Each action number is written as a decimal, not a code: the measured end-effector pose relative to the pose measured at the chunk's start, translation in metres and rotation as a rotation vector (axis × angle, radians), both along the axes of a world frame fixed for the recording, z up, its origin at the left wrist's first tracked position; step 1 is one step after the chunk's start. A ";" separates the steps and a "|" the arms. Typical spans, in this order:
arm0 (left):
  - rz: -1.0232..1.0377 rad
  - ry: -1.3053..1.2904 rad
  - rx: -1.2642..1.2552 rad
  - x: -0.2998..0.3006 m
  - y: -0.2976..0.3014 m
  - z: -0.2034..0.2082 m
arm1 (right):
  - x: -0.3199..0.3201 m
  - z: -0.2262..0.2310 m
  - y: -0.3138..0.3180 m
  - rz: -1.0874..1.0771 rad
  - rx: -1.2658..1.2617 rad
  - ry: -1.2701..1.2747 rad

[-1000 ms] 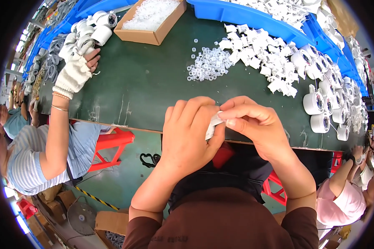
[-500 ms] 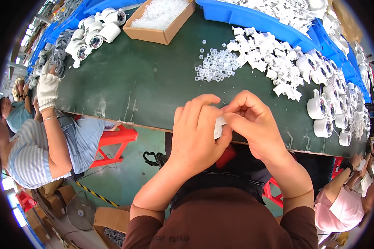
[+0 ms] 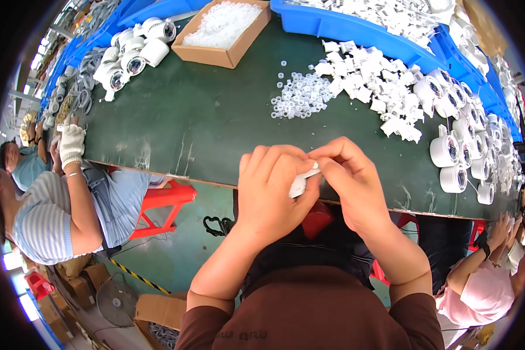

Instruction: The person assembles camera components by hand, picking up camera housings and attaching small plastic pieces and rings to the wires and housings.

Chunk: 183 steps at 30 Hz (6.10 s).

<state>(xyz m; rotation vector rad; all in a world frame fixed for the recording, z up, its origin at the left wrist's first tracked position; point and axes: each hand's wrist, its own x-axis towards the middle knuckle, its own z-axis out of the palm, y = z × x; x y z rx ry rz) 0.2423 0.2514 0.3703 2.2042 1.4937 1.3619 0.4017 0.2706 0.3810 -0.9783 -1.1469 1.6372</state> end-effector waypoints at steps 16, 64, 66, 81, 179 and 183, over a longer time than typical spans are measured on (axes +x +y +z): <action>0.547 0.409 0.004 -0.079 0.009 0.010 | 0.178 0.038 0.022 -0.584 0.698 -1.839; -0.157 -0.251 -0.137 0.011 0.000 0.002 | 0.017 0.003 -0.017 -0.071 0.148 -0.059; -0.156 -0.244 -0.150 0.011 -0.004 0.005 | 0.030 0.009 -0.014 0.035 0.176 -0.116; -0.121 -0.263 -0.179 0.010 -0.004 0.002 | 0.098 0.017 0.046 -0.157 0.950 -1.252; 0.077 -0.111 0.018 0.001 -0.004 -0.010 | -0.021 -0.011 -0.030 -0.204 0.451 -0.189; 0.074 -0.104 -0.005 0.001 -0.006 -0.007 | -0.019 -0.009 -0.027 -0.173 0.471 -0.231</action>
